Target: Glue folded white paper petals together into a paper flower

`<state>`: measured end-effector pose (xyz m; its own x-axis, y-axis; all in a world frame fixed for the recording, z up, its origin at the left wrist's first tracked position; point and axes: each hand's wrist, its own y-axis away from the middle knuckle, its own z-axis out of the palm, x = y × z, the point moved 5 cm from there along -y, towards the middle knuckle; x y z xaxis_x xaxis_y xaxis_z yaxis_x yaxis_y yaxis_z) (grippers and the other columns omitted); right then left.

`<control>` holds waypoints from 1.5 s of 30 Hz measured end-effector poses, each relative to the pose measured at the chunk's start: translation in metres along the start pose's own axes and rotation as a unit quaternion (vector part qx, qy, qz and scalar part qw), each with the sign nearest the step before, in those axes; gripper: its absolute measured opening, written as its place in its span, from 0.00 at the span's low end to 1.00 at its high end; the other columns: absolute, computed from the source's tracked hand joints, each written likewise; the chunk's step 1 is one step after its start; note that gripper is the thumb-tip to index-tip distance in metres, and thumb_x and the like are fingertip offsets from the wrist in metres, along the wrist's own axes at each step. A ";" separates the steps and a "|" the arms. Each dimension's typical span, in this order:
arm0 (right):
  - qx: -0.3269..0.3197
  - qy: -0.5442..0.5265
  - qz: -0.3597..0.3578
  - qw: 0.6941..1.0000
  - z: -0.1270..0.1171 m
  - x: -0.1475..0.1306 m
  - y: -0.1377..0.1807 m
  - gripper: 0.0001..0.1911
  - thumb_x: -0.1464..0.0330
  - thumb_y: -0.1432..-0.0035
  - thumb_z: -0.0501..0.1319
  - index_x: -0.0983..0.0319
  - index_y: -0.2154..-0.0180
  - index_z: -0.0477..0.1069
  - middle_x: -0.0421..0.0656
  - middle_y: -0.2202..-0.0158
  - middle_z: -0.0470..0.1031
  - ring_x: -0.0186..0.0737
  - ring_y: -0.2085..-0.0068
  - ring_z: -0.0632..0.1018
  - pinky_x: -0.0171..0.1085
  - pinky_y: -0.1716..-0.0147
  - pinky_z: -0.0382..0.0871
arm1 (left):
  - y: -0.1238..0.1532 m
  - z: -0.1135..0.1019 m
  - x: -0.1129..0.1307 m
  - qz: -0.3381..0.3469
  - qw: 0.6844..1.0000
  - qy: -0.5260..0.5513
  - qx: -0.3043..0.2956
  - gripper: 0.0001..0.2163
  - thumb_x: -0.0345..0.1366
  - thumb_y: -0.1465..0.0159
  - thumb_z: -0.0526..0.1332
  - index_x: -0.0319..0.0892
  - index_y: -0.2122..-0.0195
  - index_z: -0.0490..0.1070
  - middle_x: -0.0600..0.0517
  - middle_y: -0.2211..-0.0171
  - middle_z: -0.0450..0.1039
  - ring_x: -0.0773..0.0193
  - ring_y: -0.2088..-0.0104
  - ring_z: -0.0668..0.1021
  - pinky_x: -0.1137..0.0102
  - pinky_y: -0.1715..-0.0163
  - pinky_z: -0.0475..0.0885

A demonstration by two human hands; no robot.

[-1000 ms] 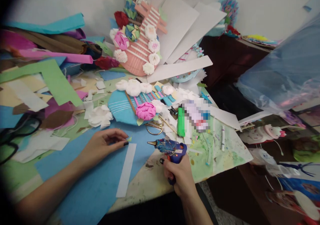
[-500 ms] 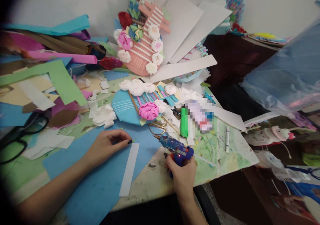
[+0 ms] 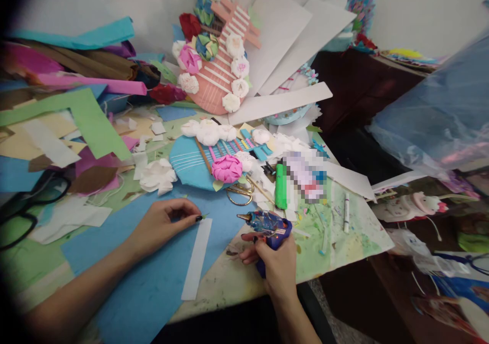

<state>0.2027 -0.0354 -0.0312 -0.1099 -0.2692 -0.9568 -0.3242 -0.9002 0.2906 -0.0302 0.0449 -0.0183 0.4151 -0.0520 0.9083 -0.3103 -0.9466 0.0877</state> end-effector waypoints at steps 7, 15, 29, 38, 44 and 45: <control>-0.028 0.003 0.001 1.000 -0.004 0.001 -0.002 0.07 0.70 0.57 0.62 0.68 0.74 0.75 0.40 0.89 0.69 0.34 0.87 0.69 0.30 0.89 0.63 | -0.001 0.000 0.000 0.007 1.000 0.005 0.006 0.07 0.37 0.44 0.60 0.41 0.72 0.76 0.52 0.75 0.77 0.65 0.74 0.74 0.72 0.73 0.67; 0.000 -0.021 0.011 1.000 0.000 -0.007 0.001 0.10 0.68 0.60 0.64 0.69 0.74 0.77 0.40 0.91 0.66 0.29 0.89 0.64 0.27 0.90 0.58 | -0.001 -0.001 -0.002 0.005 1.000 -0.002 0.001 0.08 0.39 0.44 0.60 0.41 0.71 0.77 0.51 0.74 0.77 0.65 0.73 0.74 0.71 0.72 0.68; 0.022 -0.003 0.008 1.000 -0.007 0.004 -0.003 0.12 0.71 0.58 0.64 0.66 0.67 0.71 0.44 0.82 0.76 0.39 0.83 0.75 0.34 0.84 0.69 | -0.001 0.000 -0.001 0.008 1.000 0.008 0.002 0.08 0.38 0.44 0.61 0.41 0.71 0.77 0.51 0.74 0.77 0.65 0.73 0.74 0.72 0.73 0.68; 0.052 -0.021 -0.023 0.998 -0.002 -0.003 0.002 0.15 0.69 0.60 0.70 0.63 0.70 0.67 0.42 0.79 0.77 0.35 0.85 0.72 0.33 0.88 0.68 | -0.002 0.001 -0.002 0.005 1.000 0.010 0.000 0.07 0.39 0.44 0.62 0.41 0.72 0.77 0.52 0.74 0.78 0.65 0.74 0.74 0.72 0.73 0.67; 0.038 -0.035 -0.046 0.998 0.000 -0.003 0.004 0.16 0.74 0.58 0.63 0.64 0.64 0.65 0.43 0.74 0.79 0.34 0.85 0.73 0.33 0.88 0.68 | -0.001 0.001 -0.002 0.014 1.000 0.000 0.010 0.06 0.38 0.46 0.64 0.41 0.72 0.77 0.52 0.75 0.78 0.66 0.75 0.73 0.72 0.74 0.66; 0.039 -0.037 -0.048 0.997 0.000 -0.003 0.004 0.16 0.74 0.58 0.64 0.63 0.64 0.64 0.44 0.73 0.79 0.35 0.84 0.73 0.33 0.87 0.68 | -0.001 0.001 -0.002 0.017 1.000 -0.003 0.014 0.06 0.38 0.46 0.64 0.41 0.72 0.77 0.52 0.76 0.77 0.66 0.76 0.73 0.73 0.75 0.66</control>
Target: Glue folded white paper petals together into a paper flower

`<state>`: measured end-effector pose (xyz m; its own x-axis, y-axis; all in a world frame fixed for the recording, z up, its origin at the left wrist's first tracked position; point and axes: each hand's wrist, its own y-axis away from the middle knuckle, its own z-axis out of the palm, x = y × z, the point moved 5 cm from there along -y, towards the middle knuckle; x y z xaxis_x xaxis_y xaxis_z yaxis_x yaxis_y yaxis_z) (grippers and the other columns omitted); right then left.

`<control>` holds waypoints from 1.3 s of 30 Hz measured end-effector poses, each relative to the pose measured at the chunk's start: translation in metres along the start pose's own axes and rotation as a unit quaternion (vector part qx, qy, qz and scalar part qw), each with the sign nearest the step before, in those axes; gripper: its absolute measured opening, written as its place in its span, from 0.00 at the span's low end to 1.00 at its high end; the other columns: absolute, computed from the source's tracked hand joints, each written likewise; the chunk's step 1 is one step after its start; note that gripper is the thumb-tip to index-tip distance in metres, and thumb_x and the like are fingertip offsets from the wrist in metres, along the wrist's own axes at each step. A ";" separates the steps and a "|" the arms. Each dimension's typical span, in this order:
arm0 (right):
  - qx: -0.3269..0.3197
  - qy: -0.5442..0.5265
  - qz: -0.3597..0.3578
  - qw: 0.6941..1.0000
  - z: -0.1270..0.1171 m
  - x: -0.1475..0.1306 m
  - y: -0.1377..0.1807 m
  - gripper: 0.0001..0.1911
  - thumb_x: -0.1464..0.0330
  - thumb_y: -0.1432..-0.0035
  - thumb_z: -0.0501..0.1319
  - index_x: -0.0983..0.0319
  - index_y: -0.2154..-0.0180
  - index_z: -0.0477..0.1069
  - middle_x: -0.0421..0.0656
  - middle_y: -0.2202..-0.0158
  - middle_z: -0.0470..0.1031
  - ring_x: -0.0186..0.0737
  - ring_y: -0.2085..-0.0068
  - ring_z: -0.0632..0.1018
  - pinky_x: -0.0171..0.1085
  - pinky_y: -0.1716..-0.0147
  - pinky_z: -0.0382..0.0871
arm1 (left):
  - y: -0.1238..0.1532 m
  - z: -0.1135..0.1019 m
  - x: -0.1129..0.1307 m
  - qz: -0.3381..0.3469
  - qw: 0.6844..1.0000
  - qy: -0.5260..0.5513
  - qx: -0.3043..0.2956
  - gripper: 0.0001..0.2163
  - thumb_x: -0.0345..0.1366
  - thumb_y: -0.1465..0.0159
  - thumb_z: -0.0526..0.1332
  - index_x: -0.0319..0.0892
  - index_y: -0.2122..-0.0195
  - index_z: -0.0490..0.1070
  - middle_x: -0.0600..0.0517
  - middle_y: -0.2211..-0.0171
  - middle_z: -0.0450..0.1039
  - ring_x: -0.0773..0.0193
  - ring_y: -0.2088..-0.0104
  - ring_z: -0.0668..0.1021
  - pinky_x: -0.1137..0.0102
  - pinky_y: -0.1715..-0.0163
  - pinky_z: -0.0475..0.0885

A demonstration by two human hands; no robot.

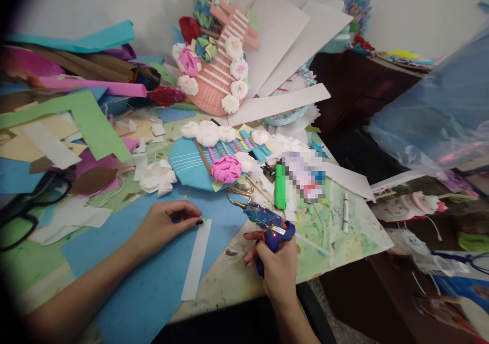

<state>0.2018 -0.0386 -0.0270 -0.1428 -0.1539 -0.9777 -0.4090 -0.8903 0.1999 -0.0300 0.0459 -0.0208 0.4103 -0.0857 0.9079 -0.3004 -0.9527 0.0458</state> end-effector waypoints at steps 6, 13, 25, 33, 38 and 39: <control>0.013 0.012 -0.005 1.000 -0.002 0.003 0.000 0.21 0.70 0.58 0.70 0.62 0.63 0.63 0.42 0.73 0.79 0.35 0.85 0.73 0.33 0.88 0.68 | 0.001 0.001 -0.003 0.014 1.000 -0.017 0.006 0.07 0.36 0.45 0.61 0.41 0.70 0.78 0.52 0.75 0.78 0.66 0.75 0.74 0.72 0.74 0.67; -0.003 0.016 -0.037 0.999 0.003 -0.002 0.002 0.22 0.73 0.55 0.66 0.62 0.58 0.62 0.43 0.70 0.79 0.34 0.83 0.74 0.33 0.86 0.70 | 0.001 0.002 -0.007 0.019 1.000 -0.002 0.011 0.10 0.36 0.42 0.58 0.41 0.65 0.77 0.49 0.68 0.79 0.62 0.70 0.78 0.67 0.67 0.72; -0.086 0.022 -0.044 0.995 0.005 -0.012 0.014 0.28 0.68 0.48 0.68 0.59 0.48 0.59 0.49 0.60 0.80 0.42 0.64 0.81 0.34 0.73 0.76 | 0.002 -0.005 -0.006 0.029 0.995 0.076 0.057 0.07 0.36 0.43 0.60 0.40 0.64 0.71 0.53 0.71 0.72 0.65 0.70 0.74 0.70 0.68 0.69; -0.137 0.001 -0.117 0.984 0.007 -0.024 0.027 0.22 0.70 0.44 0.64 0.58 0.48 0.63 0.42 0.64 0.77 0.35 0.66 0.77 0.36 0.61 0.74 | 0.007 -0.022 -0.002 0.061 0.981 0.138 0.125 0.03 0.32 0.39 0.59 0.43 0.66 0.63 0.57 0.74 0.68 0.69 0.72 0.72 0.75 0.71 0.67; -0.200 -0.057 -0.061 0.976 0.003 -0.019 0.029 0.25 0.67 0.43 0.66 0.55 0.46 0.63 0.44 0.60 0.76 0.37 0.61 0.77 0.35 0.62 0.72 | 0.026 -0.020 0.030 0.119 0.973 0.115 0.163 0.03 0.29 0.39 0.59 0.43 0.65 0.67 0.55 0.72 0.73 0.68 0.70 0.77 0.75 0.68 0.72; -0.216 -0.061 -0.052 0.973 0.002 -0.020 0.027 0.23 0.66 0.44 0.66 0.56 0.47 0.66 0.44 0.60 0.76 0.37 0.61 0.76 0.34 0.63 0.72 | 0.032 -0.018 0.039 0.131 0.969 0.119 0.170 0.05 0.28 0.40 0.61 0.43 0.64 0.67 0.55 0.71 0.74 0.68 0.69 0.78 0.75 0.66 0.73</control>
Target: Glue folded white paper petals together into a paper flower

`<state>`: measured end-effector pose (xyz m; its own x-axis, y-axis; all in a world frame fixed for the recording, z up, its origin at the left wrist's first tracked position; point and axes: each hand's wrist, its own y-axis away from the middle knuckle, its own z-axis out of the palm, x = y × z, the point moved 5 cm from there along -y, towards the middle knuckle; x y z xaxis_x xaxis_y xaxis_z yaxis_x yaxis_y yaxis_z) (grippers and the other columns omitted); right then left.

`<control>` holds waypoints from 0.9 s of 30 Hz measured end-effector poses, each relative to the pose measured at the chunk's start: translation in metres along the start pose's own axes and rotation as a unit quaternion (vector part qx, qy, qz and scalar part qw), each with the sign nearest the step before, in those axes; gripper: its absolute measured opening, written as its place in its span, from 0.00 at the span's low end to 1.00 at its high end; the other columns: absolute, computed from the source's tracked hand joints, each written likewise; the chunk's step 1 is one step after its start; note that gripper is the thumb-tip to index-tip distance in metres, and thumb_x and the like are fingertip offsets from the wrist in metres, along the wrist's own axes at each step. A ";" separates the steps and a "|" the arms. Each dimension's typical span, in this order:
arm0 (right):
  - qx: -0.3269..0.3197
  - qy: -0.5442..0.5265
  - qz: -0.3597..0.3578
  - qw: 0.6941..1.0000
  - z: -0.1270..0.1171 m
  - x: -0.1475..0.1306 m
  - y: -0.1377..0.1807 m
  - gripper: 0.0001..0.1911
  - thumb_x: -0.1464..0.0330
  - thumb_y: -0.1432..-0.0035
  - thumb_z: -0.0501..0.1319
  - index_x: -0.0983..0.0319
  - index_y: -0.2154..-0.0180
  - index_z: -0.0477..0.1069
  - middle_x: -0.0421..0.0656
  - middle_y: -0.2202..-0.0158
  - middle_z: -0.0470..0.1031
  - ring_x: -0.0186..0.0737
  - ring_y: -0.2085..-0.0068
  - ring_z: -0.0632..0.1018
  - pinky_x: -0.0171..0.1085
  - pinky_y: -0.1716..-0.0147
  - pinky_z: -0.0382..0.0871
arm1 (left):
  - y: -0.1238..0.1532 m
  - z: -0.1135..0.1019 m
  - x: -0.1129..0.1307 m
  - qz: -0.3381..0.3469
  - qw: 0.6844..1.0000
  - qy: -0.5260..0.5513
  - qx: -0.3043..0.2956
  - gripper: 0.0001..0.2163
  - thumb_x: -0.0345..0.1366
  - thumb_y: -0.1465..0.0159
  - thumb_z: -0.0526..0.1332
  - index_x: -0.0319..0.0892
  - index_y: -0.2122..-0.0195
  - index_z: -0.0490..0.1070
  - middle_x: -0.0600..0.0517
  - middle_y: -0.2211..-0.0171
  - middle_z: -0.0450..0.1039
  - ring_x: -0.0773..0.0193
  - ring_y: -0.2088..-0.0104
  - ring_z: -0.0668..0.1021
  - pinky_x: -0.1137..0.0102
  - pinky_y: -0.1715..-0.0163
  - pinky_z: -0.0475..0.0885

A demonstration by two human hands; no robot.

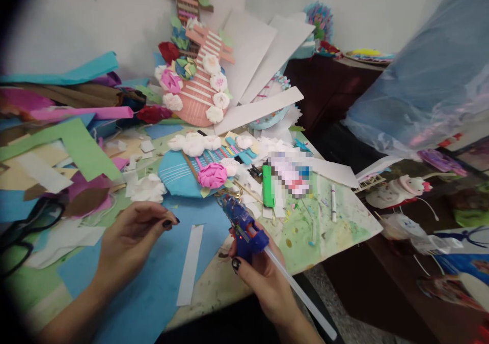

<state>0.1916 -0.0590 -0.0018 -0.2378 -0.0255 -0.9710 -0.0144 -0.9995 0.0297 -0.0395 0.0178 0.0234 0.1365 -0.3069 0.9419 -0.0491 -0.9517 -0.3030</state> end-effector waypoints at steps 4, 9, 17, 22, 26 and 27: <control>-0.035 0.048 -0.016 0.998 0.000 -0.016 -0.011 0.17 0.66 0.50 0.70 0.58 0.57 0.73 0.44 0.63 0.75 0.38 0.63 0.76 0.34 0.66 0.72 | 0.015 0.012 0.038 0.028 0.998 -0.009 -0.049 0.06 0.27 0.42 0.64 0.44 0.65 0.70 0.55 0.71 0.75 0.68 0.70 0.78 0.76 0.66 0.74; 0.018 0.254 -0.157 0.954 0.014 -0.029 -0.025 0.21 0.74 0.52 0.67 0.57 0.55 0.71 0.44 0.58 0.70 0.39 0.60 0.76 0.36 0.63 0.74 | 0.037 0.043 0.052 -0.053 0.971 -0.044 -0.228 0.15 0.43 0.34 0.55 0.40 0.74 0.71 0.52 0.78 0.72 0.67 0.76 0.74 0.75 0.75 0.69; 0.083 0.490 -0.285 0.820 0.046 -0.014 -0.034 0.11 0.76 0.48 0.53 0.61 0.61 0.62 0.41 0.71 0.70 0.37 0.74 0.72 0.34 0.75 0.65 | 0.092 0.083 0.009 -0.378 0.848 0.282 -0.241 0.25 0.61 0.42 0.56 0.41 0.68 0.62 0.58 0.82 0.65 0.71 0.85 0.71 0.78 0.84 0.64; 0.074 0.527 -0.294 0.794 0.054 -0.010 -0.033 0.05 0.73 0.44 0.51 0.60 0.64 0.59 0.36 0.78 0.65 0.35 0.82 0.66 0.33 0.80 0.56 | 0.099 0.085 0.012 -0.361 0.761 0.470 -0.263 0.19 0.53 0.36 0.57 0.43 0.71 0.57 0.66 0.87 0.48 0.80 0.91 0.50 0.83 0.90 0.49; 0.070 0.515 -0.294 0.802 0.055 -0.011 -0.032 0.03 0.73 0.43 0.51 0.59 0.68 0.57 0.35 0.78 0.62 0.35 0.81 0.66 0.33 0.80 0.56 | 0.097 0.084 0.019 -0.352 0.700 0.557 -0.274 0.17 0.50 0.34 0.56 0.43 0.71 0.57 0.66 0.87 0.48 0.80 0.92 0.50 0.83 0.89 0.51; 0.068 0.513 -0.293 0.804 0.056 -0.011 -0.033 0.04 0.73 0.43 0.51 0.59 0.68 0.57 0.35 0.78 0.61 0.35 0.80 0.65 0.33 0.80 0.56 | 0.097 0.085 0.019 -0.358 0.692 0.564 -0.276 0.16 0.49 0.34 0.56 0.43 0.71 0.57 0.65 0.87 0.48 0.80 0.91 0.50 0.83 0.89 0.51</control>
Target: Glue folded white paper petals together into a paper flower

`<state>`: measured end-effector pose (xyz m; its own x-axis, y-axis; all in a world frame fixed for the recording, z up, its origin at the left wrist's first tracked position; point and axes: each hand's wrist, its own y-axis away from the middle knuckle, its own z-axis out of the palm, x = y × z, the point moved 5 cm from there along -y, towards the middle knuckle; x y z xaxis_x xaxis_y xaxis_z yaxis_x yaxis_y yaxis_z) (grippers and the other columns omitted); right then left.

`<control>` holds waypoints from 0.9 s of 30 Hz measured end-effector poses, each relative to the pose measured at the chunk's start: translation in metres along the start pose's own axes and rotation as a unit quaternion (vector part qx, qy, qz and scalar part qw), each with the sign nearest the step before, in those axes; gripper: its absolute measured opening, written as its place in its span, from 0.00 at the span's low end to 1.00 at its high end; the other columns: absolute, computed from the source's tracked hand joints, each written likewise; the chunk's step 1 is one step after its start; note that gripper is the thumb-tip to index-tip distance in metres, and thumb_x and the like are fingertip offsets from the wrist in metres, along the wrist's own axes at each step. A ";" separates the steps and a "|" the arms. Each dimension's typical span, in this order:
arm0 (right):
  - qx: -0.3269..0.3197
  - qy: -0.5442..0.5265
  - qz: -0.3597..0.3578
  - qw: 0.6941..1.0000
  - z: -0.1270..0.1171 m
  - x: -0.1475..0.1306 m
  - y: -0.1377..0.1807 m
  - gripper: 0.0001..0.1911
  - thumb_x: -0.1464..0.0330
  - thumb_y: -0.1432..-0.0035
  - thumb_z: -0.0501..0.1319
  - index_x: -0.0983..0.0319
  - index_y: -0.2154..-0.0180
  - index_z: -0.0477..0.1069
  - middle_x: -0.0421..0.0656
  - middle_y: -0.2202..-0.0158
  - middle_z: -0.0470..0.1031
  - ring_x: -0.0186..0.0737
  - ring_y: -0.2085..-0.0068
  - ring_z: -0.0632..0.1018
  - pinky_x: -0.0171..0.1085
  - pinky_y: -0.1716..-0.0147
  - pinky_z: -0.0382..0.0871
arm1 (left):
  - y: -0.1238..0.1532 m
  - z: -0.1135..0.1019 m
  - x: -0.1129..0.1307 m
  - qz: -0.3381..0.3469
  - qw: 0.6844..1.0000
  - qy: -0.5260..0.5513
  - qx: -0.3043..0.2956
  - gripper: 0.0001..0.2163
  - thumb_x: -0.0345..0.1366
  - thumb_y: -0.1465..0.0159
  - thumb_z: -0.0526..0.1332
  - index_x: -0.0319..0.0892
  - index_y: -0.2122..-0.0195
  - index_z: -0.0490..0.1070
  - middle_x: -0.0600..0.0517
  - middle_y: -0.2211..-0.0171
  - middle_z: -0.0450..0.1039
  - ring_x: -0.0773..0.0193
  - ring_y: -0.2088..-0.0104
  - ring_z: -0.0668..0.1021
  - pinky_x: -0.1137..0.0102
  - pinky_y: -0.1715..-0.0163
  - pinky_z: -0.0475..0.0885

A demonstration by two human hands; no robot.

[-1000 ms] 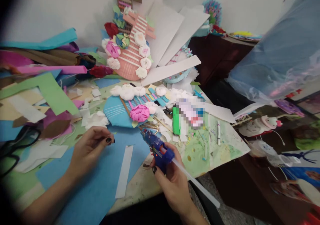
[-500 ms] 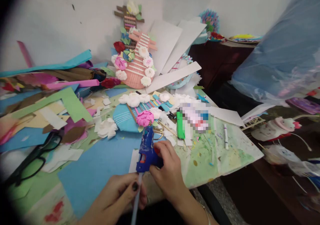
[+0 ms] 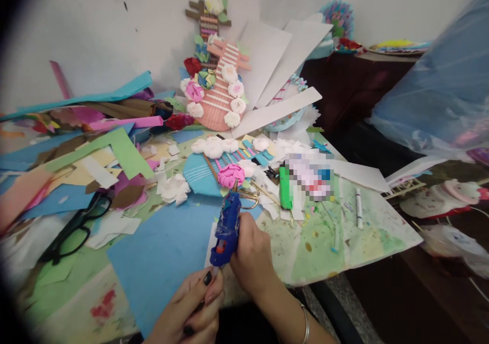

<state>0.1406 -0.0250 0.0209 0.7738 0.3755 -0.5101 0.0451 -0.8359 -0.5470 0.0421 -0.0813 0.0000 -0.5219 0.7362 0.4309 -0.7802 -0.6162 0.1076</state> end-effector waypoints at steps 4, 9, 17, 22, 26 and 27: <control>0.000 -0.020 -0.015 1.000 -0.002 -0.002 -0.001 0.05 0.74 0.44 0.52 0.59 0.70 0.58 0.37 0.77 0.63 0.35 0.77 0.67 0.33 0.78 0.57 | -0.002 -0.003 -0.006 0.008 0.999 0.006 -0.038 0.16 0.48 0.33 0.55 0.43 0.71 0.57 0.65 0.87 0.48 0.79 0.92 0.50 0.83 0.90 0.48; 0.013 -0.026 -0.047 0.998 -0.005 -0.006 0.000 0.10 0.76 0.45 0.52 0.58 0.74 0.54 0.37 0.77 0.60 0.34 0.77 0.62 0.34 0.78 0.52 | -0.002 -0.017 -0.020 0.052 0.998 -0.034 -0.032 0.17 0.49 0.33 0.55 0.43 0.72 0.57 0.65 0.89 0.47 0.78 0.92 0.49 0.82 0.89 0.50; 0.008 -0.002 -0.103 0.995 -0.001 -0.017 0.007 0.09 0.77 0.42 0.48 0.58 0.70 0.58 0.39 0.76 0.62 0.37 0.75 0.65 0.35 0.79 0.52 | 0.013 -0.022 -0.018 0.021 0.977 -0.136 0.162 0.22 0.57 0.43 0.62 0.41 0.72 0.62 0.63 0.88 0.53 0.77 0.87 0.53 0.78 0.82 0.55; -0.001 0.003 -0.108 0.994 0.002 -0.015 0.011 0.07 0.76 0.40 0.47 0.59 0.68 0.59 0.41 0.75 0.64 0.39 0.74 0.67 0.35 0.79 0.55 | 0.014 -0.026 -0.020 0.021 0.967 -0.144 0.210 0.23 0.58 0.46 0.64 0.40 0.73 0.64 0.61 0.88 0.57 0.77 0.87 0.56 0.78 0.83 0.54; -0.019 0.014 -0.094 0.995 0.005 -0.012 0.015 0.07 0.74 0.39 0.47 0.60 0.66 0.60 0.42 0.73 0.65 0.38 0.74 0.68 0.35 0.79 0.56 | 0.016 -0.032 -0.022 0.028 0.962 -0.144 0.228 0.21 0.55 0.44 0.64 0.39 0.72 0.66 0.59 0.87 0.62 0.76 0.87 0.59 0.79 0.84 0.54; -0.021 0.013 -0.090 0.996 0.005 -0.012 0.016 0.07 0.74 0.39 0.47 0.60 0.66 0.61 0.42 0.73 0.65 0.38 0.74 0.68 0.35 0.79 0.56 | 0.016 -0.033 -0.022 0.027 0.962 -0.145 0.231 0.20 0.54 0.43 0.65 0.39 0.71 0.67 0.58 0.87 0.63 0.76 0.87 0.60 0.79 0.84 0.54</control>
<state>0.1286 -0.0411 0.0147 0.7670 0.5103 -0.3891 0.2102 -0.7727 -0.5990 0.0297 -0.0987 -0.0371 -0.3874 0.6311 0.6721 -0.4835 -0.7598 0.4347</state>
